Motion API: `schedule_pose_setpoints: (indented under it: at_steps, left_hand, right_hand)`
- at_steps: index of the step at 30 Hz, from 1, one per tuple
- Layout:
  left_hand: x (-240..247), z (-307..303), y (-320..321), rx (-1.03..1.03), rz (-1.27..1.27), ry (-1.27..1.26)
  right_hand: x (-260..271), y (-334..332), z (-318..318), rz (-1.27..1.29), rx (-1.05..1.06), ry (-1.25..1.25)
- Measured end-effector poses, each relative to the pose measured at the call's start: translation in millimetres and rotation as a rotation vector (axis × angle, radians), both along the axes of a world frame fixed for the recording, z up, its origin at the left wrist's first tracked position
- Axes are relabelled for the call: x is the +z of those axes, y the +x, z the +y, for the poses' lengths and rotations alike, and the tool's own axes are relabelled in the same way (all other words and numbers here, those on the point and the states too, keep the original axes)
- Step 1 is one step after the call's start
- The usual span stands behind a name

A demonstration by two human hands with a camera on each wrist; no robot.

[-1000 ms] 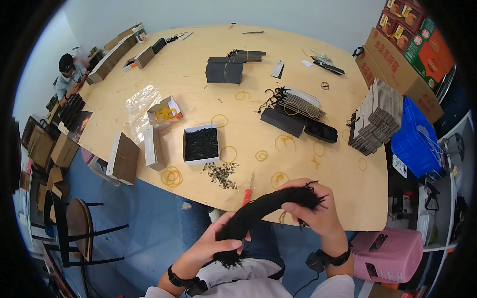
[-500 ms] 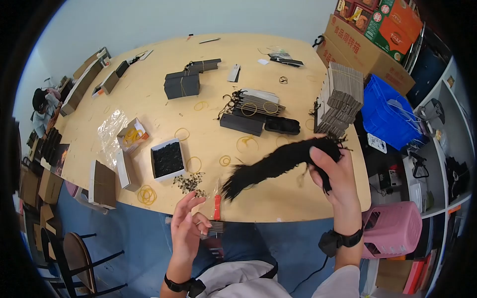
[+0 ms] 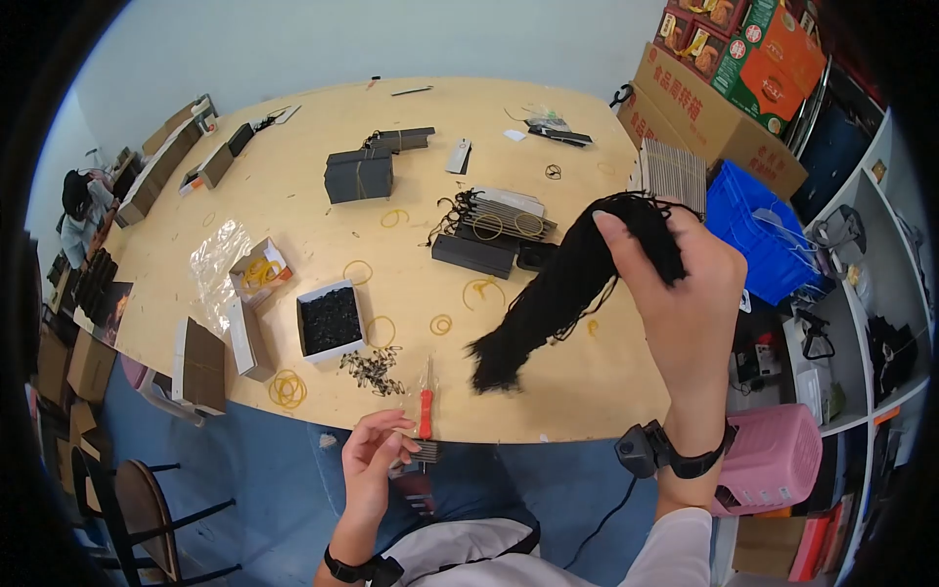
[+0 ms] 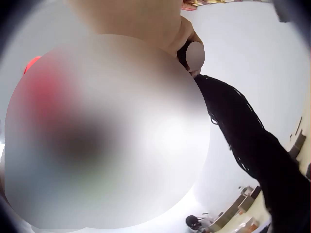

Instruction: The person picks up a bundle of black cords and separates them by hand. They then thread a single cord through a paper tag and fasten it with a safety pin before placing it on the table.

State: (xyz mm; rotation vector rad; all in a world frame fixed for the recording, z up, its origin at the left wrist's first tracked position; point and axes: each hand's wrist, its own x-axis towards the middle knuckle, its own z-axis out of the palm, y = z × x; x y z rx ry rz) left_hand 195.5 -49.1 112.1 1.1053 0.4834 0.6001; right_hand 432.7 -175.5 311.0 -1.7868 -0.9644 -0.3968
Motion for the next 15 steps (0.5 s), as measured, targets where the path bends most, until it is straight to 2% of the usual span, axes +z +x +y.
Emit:
schedule_pose_setpoints:
  at_steps: [1, 2, 4, 6, 8, 9, 10, 12, 13, 14, 15]
  left_hand:
    - [1, 0, 1, -0.013, -0.014, 0.028]
    - [2, 0, 1, -0.013, -0.017, 0.027]
    - [4, 0, 1, -0.003, -0.026, 0.069]
    - [3, 1, 0, 0.003, -0.018, 0.059]
    - [1, 3, -2, 0.014, -0.008, 0.052]
    - [-3, 3, -3, 0.003, -0.02, 0.042]
    - [-6, 2, -4, -0.008, -0.03, 0.03]
    - [-5, 1, -4, -0.008, -0.027, 0.024]
    - [-4, -1, -5, -0.012, -0.028, 0.025]
    - [-4, -3, -8, -0.017, -0.027, 0.023]
    - [-3, -2, -9, -0.017, -0.014, 0.012]
  right_hand:
    - [2, -1, 1, -0.178, -0.115, -0.113]
    - [2, 2, 0, -0.181, -0.115, -0.113]
    - [3, 16, -3, -0.378, -0.288, -0.262]
    - [3, 22, -6, -0.327, -0.214, -0.19]
    - [7, 22, -10, 0.364, 0.045, -0.117]
    - [-2, 32, -12, 0.401, 0.191, 0.006]
    - [-7, 42, -9, 0.403, 0.192, 0.002]
    - [-14, 66, 3, -0.28, -0.033, -0.209]
    - [-23, 83, 5, -0.473, -0.231, -0.313]
    - [-19, 74, 1, -0.472, -0.235, -0.316]
    - [-7, 61, 2, -0.021, -0.06, -0.102]
